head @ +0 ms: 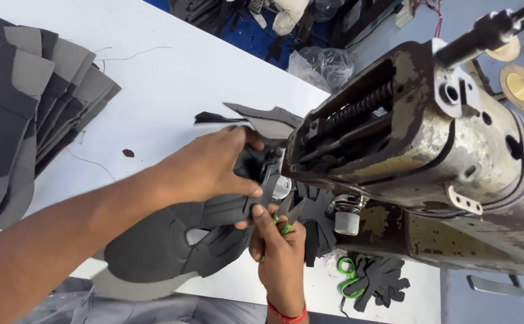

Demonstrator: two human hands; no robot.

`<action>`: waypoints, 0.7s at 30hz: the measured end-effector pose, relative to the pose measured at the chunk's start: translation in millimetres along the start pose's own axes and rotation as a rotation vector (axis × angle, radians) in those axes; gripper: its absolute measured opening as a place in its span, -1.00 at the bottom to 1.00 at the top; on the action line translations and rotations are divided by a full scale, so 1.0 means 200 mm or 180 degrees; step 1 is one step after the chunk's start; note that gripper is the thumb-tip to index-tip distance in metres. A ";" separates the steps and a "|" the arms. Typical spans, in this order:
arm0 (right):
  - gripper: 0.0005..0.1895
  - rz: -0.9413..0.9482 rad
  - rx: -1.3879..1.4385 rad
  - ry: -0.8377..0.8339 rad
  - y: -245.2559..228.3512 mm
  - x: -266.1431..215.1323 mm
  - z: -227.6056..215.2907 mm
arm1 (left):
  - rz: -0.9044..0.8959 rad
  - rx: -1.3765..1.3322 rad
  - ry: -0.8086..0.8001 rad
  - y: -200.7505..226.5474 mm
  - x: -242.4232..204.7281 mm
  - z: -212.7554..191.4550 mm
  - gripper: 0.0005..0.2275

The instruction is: The person sews gray and black fabric parts using a sewing machine, guiding the material under the needle with both hands. They repeatedly pick up new pieces from a stack on the left, sew them, and place the finished parts aside. Green-handled scissors are used to cut threads between pieces.

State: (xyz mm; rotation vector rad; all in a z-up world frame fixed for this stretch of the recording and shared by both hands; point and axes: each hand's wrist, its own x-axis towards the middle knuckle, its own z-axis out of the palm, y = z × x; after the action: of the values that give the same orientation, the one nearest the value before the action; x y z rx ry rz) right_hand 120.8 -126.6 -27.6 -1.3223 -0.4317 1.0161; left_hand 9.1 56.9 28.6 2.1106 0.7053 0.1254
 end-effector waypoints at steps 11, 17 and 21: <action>-0.73 -0.0163 -0.0162 0.0372 0.01 0.07 0.05 | 0.0186 -0.0029 -0.0245 -0.06 0.15 -0.07 -0.23; -0.64 -0.0117 -0.0471 0.0828 -0.02 0.07 0.10 | -0.0210 -0.1289 -0.0821 -0.02 0.20 -0.15 -0.40; -0.61 -0.0146 -0.0769 0.0883 -0.03 0.05 0.09 | -0.0505 -0.1860 -0.0825 0.00 0.18 -0.14 -0.45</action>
State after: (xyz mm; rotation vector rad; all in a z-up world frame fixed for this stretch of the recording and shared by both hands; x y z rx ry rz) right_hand 114.8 -107.6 -20.6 -1.6370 -0.3792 0.7440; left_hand 29.1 96.4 39.1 1.4743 0.5889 -0.0296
